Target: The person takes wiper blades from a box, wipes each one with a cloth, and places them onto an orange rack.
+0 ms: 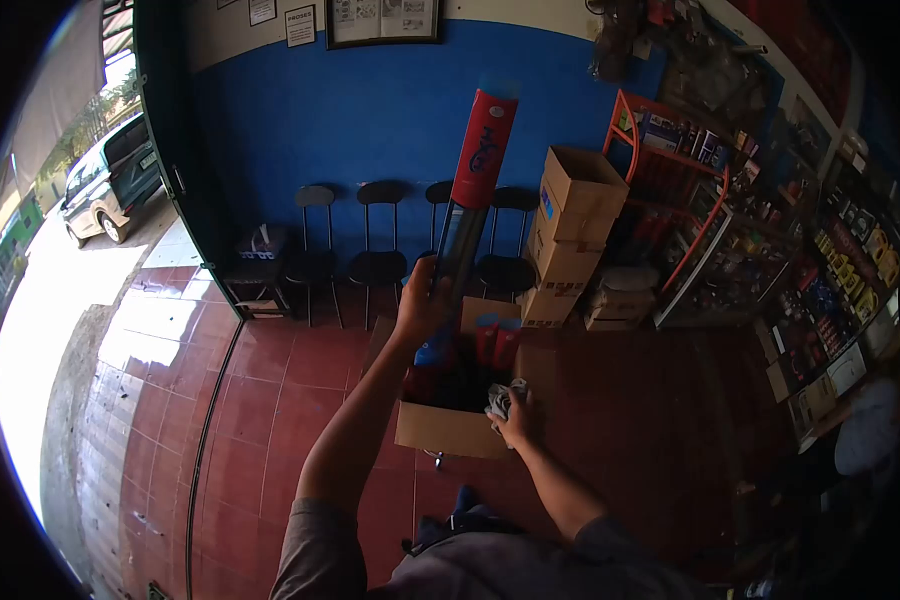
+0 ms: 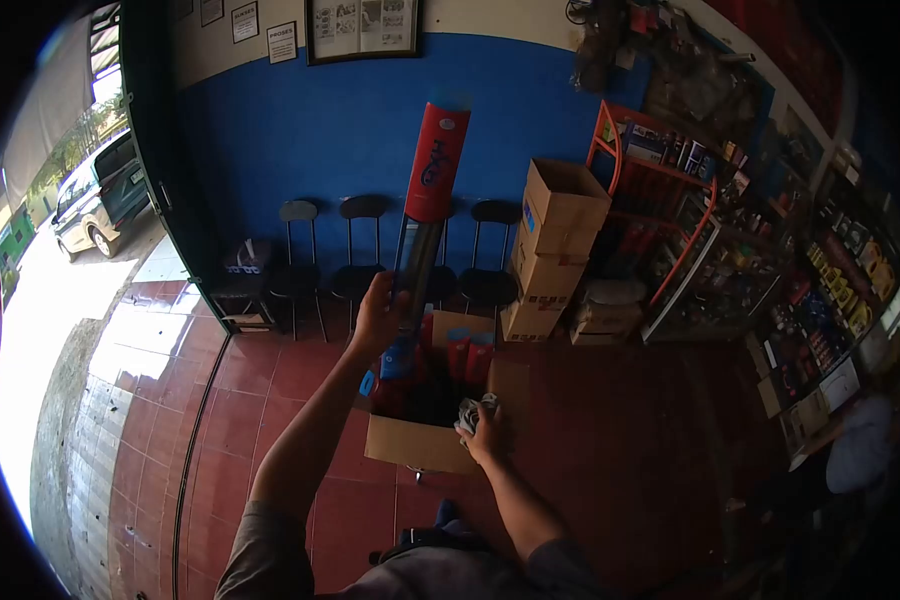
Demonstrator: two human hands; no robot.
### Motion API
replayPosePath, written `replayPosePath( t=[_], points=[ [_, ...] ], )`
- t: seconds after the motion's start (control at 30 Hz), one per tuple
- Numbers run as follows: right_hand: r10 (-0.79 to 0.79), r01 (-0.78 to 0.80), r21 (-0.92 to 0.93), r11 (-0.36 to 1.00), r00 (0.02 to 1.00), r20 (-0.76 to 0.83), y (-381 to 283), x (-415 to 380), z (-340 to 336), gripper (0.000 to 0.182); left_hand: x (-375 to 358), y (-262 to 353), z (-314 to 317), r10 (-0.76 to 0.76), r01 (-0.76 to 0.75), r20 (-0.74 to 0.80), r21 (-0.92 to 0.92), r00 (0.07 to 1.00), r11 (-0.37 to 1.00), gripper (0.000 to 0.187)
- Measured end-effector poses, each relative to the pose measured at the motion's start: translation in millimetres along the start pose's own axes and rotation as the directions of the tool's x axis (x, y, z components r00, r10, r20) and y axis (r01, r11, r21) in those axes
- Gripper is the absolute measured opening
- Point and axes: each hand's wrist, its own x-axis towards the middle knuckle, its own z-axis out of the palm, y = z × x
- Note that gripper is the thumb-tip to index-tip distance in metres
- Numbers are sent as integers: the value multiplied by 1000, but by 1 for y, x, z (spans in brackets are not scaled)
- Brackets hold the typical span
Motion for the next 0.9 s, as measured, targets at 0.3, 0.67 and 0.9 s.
replayPosePath(
  t=[0.3,0.67,0.9],
  points=[
    [-169,189,241,952,980,-104,10,19,-31,54,-28,23,-14,-166,186,96,-264,981,946,49],
    [-532,734,126,667,587,-610,-89,-29,-166,66,-70,75,54,-306,364,215,-709,927,604,46],
    [-397,650,210,731,654,-644,-68,29,-188,54,-111,69,65,-300,424,305,-541,904,726,48]
  ],
)
